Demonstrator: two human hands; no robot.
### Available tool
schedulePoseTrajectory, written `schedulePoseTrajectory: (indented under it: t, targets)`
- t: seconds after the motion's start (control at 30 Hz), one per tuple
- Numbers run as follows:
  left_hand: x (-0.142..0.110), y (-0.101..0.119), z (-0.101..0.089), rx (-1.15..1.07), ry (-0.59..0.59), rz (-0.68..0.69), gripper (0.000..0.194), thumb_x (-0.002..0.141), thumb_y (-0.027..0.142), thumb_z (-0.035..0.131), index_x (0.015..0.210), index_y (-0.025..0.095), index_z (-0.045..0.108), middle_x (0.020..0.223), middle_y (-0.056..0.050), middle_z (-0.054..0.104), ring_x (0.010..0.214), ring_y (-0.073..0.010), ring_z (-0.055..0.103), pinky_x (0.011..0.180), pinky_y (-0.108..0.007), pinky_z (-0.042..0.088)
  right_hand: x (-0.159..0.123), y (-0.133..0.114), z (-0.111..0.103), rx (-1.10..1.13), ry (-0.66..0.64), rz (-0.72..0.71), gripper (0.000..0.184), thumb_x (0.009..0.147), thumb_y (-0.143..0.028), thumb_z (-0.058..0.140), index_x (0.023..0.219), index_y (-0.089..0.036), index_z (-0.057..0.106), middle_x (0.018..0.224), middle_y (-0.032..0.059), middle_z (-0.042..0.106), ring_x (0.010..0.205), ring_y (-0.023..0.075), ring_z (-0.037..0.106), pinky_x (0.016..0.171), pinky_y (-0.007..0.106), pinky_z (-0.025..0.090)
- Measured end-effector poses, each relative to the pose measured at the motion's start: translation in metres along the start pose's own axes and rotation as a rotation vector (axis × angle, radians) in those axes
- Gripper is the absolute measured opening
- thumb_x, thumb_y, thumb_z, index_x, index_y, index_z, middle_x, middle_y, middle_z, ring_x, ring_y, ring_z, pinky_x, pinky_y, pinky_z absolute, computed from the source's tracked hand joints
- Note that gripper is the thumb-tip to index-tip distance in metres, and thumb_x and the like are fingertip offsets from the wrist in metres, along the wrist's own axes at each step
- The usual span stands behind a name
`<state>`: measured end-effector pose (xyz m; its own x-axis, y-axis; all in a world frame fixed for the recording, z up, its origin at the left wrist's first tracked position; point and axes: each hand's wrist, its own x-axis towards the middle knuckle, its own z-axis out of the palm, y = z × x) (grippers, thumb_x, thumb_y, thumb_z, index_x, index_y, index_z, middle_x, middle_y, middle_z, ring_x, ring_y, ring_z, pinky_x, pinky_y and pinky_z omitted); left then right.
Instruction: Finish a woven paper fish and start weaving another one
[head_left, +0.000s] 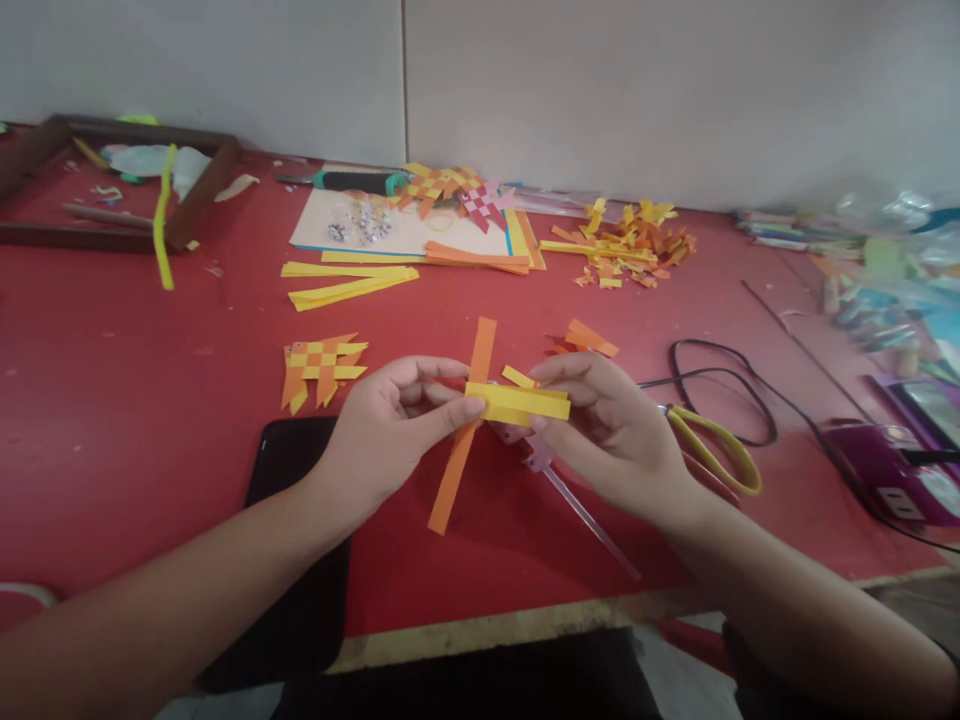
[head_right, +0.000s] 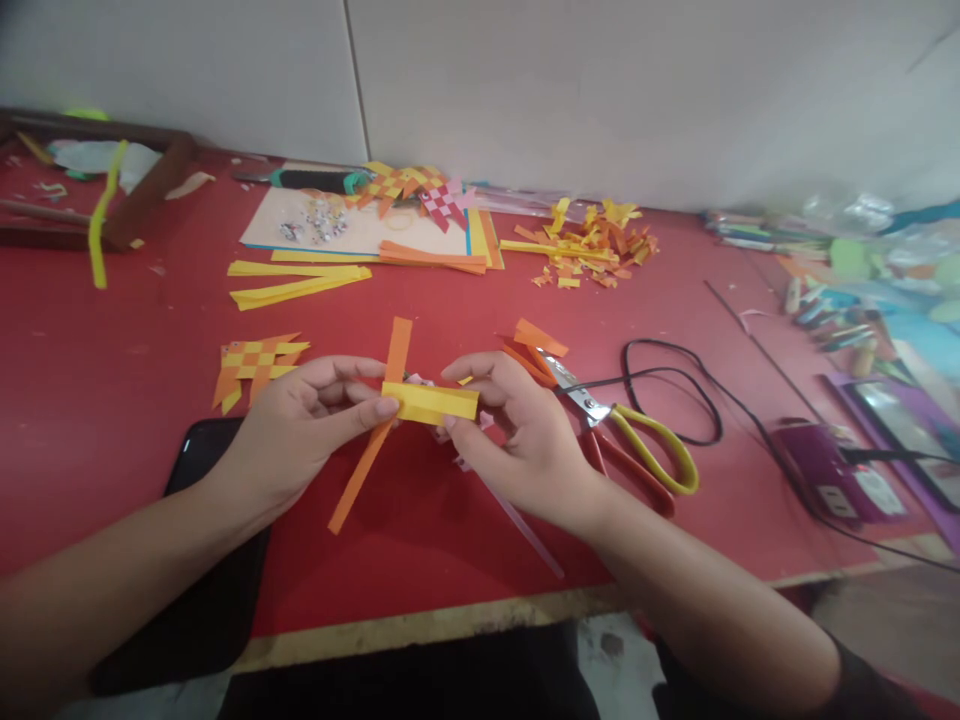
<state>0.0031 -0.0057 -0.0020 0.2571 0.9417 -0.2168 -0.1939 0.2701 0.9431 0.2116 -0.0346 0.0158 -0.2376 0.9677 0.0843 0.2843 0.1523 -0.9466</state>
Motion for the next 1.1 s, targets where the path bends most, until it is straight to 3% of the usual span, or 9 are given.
schedulePoseTrajectory:
  t: [0.17, 0.37, 0.57, 0.8, 1.1]
  targets:
    - [-0.0017, 0.0007, -0.0005, 0.032, 0.015, 0.005, 0.031, 0.071, 0.028, 0.085, 0.096, 0.021, 0.069, 0.071, 0.006, 0.071, 0.071, -0.0069, 0.069, 0.070, -0.015, 0.055, 0.0018, -0.0016, -0.0015, -0.012, 0.015, -0.012, 0.022, 0.090, -0.017, 0.060, 0.110, -0.023, 0.052, 0.083, 0.0003, 0.071, 0.069, 0.0120, 0.069, 0.057, 0.020, 0.056]
    - [-0.0001, -0.0007, -0.0004, 0.035, 0.008, 0.022, 0.028, 0.072, 0.026, 0.084, 0.095, 0.021, 0.069, 0.070, 0.006, 0.069, 0.070, -0.0065, 0.068, 0.070, -0.015, 0.054, 0.0015, -0.0028, -0.0063, 0.068, -0.081, -0.004, 0.024, 0.091, -0.022, 0.059, 0.115, -0.024, 0.053, 0.088, 0.0013, 0.071, 0.072, 0.0141, 0.069, 0.062, 0.025, 0.058]
    - [-0.0007, -0.0036, -0.0018, 0.026, -0.027, 0.042, 0.029, 0.072, 0.025, 0.084, 0.098, 0.025, 0.072, 0.074, 0.006, 0.070, 0.073, -0.0072, 0.067, 0.072, -0.016, 0.054, 0.0019, 0.0016, -0.0041, -0.161, 0.061, 0.007, 0.019, 0.089, -0.030, 0.066, 0.106, -0.022, 0.064, 0.088, 0.0020, 0.075, 0.069, 0.0134, 0.072, 0.061, 0.023, 0.057]
    - [-0.0014, -0.0046, -0.0008, 0.083, -0.027, 0.055, 0.012, 0.077, 0.030, 0.080, 0.083, 0.023, 0.073, 0.085, 0.004, 0.071, 0.081, -0.0095, 0.064, 0.075, -0.019, 0.050, 0.0050, 0.0005, -0.0057, -0.368, 0.135, -0.103, 0.009, 0.088, -0.027, 0.066, 0.095, -0.022, 0.069, 0.082, 0.0001, 0.075, 0.067, 0.0119, 0.070, 0.061, 0.022, 0.056]
    - [-0.0022, -0.0021, 0.0001, 0.095, 0.029, 0.029, 0.017, 0.077, 0.036, 0.079, 0.084, 0.022, 0.071, 0.087, 0.001, 0.071, 0.083, -0.0129, 0.064, 0.076, -0.022, 0.051, 0.0010, -0.0011, -0.0051, -0.241, 0.089, -0.008, 0.015, 0.087, -0.034, 0.067, 0.096, -0.021, 0.067, 0.079, 0.0023, 0.075, 0.064, 0.0162, 0.071, 0.057, 0.027, 0.058]
